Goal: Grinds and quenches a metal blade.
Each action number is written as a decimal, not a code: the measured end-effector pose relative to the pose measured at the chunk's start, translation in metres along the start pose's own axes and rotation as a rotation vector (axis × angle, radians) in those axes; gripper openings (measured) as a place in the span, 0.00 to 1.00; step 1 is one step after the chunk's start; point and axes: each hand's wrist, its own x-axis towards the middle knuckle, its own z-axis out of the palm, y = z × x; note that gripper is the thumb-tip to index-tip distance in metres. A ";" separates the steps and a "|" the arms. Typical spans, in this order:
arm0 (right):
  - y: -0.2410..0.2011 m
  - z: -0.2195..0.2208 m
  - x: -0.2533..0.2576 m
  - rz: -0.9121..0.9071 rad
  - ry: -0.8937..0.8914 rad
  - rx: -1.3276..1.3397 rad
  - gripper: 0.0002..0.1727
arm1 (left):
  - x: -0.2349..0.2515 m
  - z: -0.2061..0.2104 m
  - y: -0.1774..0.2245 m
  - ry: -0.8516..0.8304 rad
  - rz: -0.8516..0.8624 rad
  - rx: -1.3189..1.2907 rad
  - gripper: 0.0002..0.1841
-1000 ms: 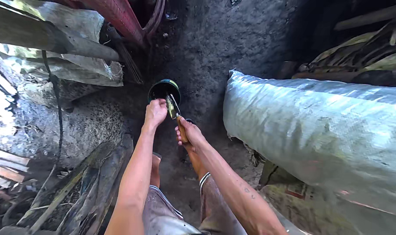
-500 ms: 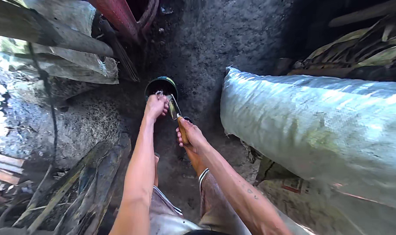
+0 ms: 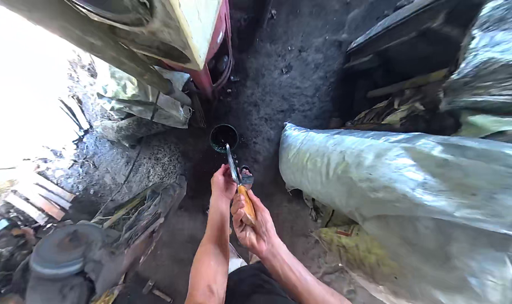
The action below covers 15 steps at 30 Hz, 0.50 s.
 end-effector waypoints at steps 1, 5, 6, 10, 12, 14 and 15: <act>0.011 0.006 -0.013 0.004 -0.049 0.006 0.26 | -0.016 0.003 -0.001 -0.034 -0.012 0.018 0.23; 0.053 0.013 -0.063 0.032 -0.214 0.042 0.23 | -0.091 0.004 0.007 -0.316 0.026 0.040 0.23; 0.065 0.012 -0.076 0.040 -0.261 0.034 0.23 | -0.111 0.005 0.011 -0.371 0.047 0.014 0.22; 0.116 0.002 -0.129 0.069 -0.373 -0.051 0.25 | -0.203 -0.005 0.022 -0.508 0.128 -0.005 0.19; 0.144 -0.005 -0.153 0.072 -0.390 -0.129 0.27 | -0.269 -0.023 0.018 -0.610 0.199 0.020 0.18; 0.171 -0.011 -0.176 0.059 -0.407 -0.202 0.27 | -0.317 -0.035 0.017 -0.676 0.204 0.032 0.16; 0.183 -0.015 -0.188 0.050 -0.410 -0.230 0.27 | -0.338 -0.039 0.016 -0.670 0.190 0.034 0.16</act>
